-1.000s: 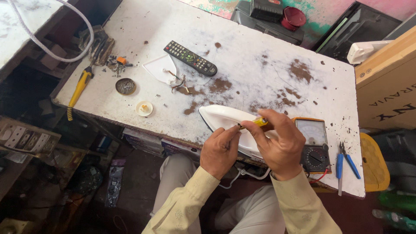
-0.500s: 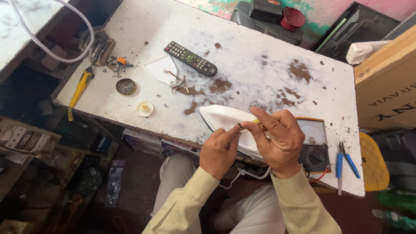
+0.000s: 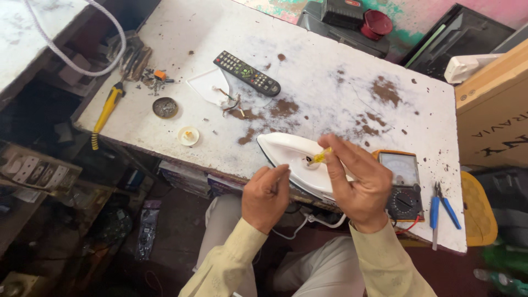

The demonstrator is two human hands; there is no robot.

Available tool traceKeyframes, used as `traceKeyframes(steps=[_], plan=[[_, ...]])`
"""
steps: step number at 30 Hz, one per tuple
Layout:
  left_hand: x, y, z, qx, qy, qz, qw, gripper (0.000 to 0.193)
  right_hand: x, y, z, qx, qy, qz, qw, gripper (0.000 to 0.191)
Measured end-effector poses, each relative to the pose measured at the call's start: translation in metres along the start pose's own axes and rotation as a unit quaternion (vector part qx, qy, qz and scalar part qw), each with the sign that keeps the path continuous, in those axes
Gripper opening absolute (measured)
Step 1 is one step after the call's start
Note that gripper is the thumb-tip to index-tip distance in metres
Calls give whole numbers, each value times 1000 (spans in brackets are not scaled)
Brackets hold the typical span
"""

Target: The person repairs an electric clothes iron at a workbench. They use a screwdriver to unscrew and open the iron's base, work on its internal wiring and thermostat while testing with a multimeter, then reassemble the base and handle the power cord and plug.

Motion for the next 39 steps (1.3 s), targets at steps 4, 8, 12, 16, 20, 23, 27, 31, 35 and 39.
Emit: traceKeyframes(steps=[4, 8, 12, 16, 20, 23, 27, 31, 35, 39], plan=[[-24, 11, 5, 33, -47, 57, 997, 16, 5, -3, -1, 54, -62, -82, 993, 24], [-59, 24, 20, 21, -73, 147, 986, 25, 11, -2, -1, 29, -38, 98, 994, 20], [-84, 30, 33, -28, -84, 211, 973, 31, 11, 3, 0, -14, -58, -28, 998, 23], [-94, 32, 42, -36, -81, 245, 966, 30, 13, 7, 4, -1, -49, 15, 999, 28], [-95, 38, 51, -22, -75, 276, 958, 28, 15, 6, 3, 65, -29, 107, 992, 21], [-89, 46, 60, 10, -73, 312, 947, 26, 13, 0, 5, -2, -59, -22, 998, 37], [-77, 62, 76, -44, -25, 395, 917, 16, 12, -3, 3, -1, -35, 15, 999, 32], [-71, 76, 83, -46, -28, 415, 908, 19, 13, -3, 2, 9, -29, 60, 998, 27], [-68, 80, 84, -48, -31, 421, 905, 19, 13, -4, 6, -28, -45, -33, 998, 36], [-65, 71, 83, -41, -40, 420, 906, 16, 11, -4, 2, -1, -15, 75, 997, 24]])
Point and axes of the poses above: each hand's wrist, its own z-axis towards the middle knuckle, its own x-axis out of the palm, y = z × x, the point moved 1 cm from there along z, towards the middle knuckle, and after that the axes turned 7 degrees about -z, right-handed, at the moved point
